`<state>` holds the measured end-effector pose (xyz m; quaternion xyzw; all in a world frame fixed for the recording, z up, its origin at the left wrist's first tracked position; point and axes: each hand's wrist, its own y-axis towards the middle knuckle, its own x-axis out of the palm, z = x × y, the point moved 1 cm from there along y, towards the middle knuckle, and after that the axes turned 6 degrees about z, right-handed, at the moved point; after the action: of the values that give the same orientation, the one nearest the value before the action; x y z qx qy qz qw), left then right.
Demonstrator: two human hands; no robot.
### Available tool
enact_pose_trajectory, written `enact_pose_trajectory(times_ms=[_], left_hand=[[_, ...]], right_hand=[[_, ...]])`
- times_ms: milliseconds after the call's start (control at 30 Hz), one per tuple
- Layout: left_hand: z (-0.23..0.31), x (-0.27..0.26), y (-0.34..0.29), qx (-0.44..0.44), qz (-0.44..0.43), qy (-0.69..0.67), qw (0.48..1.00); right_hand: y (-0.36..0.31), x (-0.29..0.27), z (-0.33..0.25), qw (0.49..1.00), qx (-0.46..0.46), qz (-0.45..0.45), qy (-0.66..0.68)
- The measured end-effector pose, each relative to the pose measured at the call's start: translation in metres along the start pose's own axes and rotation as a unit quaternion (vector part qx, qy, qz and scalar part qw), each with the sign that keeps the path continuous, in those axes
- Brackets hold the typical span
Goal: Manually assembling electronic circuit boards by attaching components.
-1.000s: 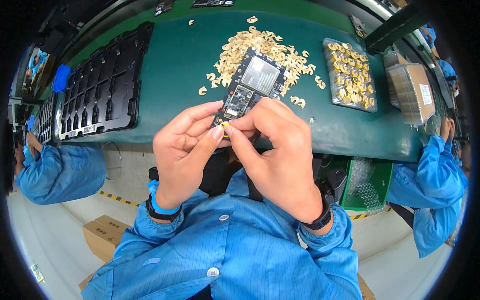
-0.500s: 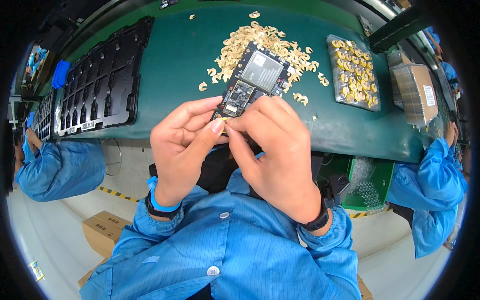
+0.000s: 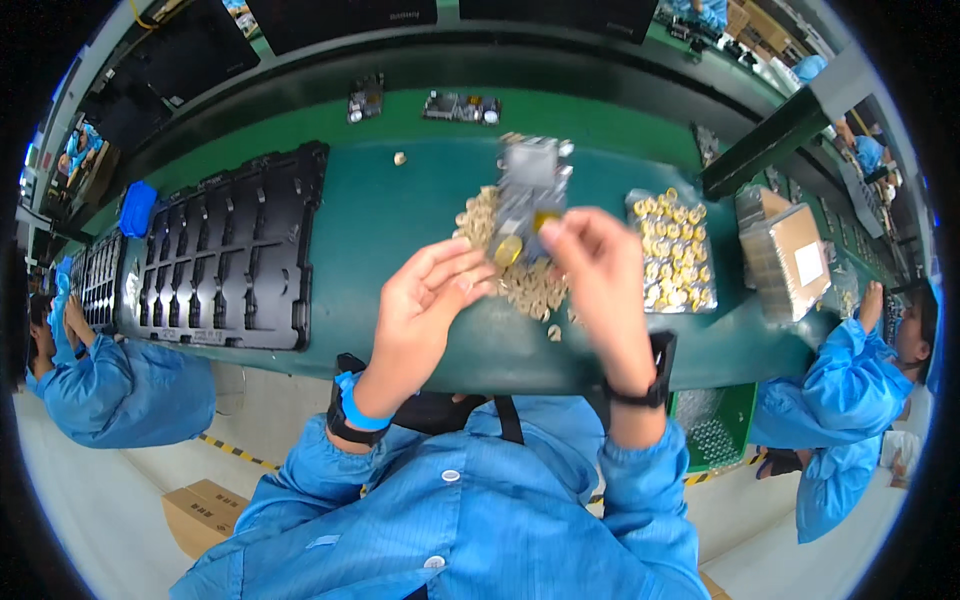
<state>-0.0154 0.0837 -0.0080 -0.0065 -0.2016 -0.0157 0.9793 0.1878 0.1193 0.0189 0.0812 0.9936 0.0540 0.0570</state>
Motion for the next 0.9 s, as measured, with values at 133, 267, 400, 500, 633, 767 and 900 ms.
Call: enact_pose_trajectory(times_ms=[133, 267, 400, 500, 633, 767, 900], left_hand=[[0.054, -0.004, 0.022, 0.026, 0.007, 0.128, 0.991], [0.079, -0.006, 0.050, 0.029, -0.022, 0.200, 0.979], [0.079, -0.035, 0.084, 0.056, 0.047, 0.237, 0.969], [0.064, -0.043, 0.119, 0.083, 0.117, 0.235, 0.961], [0.025, -0.036, 0.159, -0.012, 0.079, 0.227, 0.971], [-0.018, -0.034, 0.164, -0.062, 0.087, 0.171, 0.979], [-0.030, -0.009, 0.154, -0.007, 0.064, 0.082, 0.995]], right_hand=[[0.166, -0.037, 0.033, 0.985, -0.031, 0.025, -0.170], [0.282, -0.081, 0.102, 0.907, -0.015, 0.124, -0.402], [0.247, -0.028, 0.074, 0.739, -0.163, 0.207, -0.620], [0.238, 0.043, 0.072, 0.826, -0.335, 0.072, -0.447], [0.248, 0.092, 0.085, 0.869, -0.240, -0.027, -0.433], [0.236, 0.088, 0.063, 0.905, -0.177, -0.054, -0.384], [0.172, 0.069, 0.026, 0.998, -0.023, -0.055, 0.009]])
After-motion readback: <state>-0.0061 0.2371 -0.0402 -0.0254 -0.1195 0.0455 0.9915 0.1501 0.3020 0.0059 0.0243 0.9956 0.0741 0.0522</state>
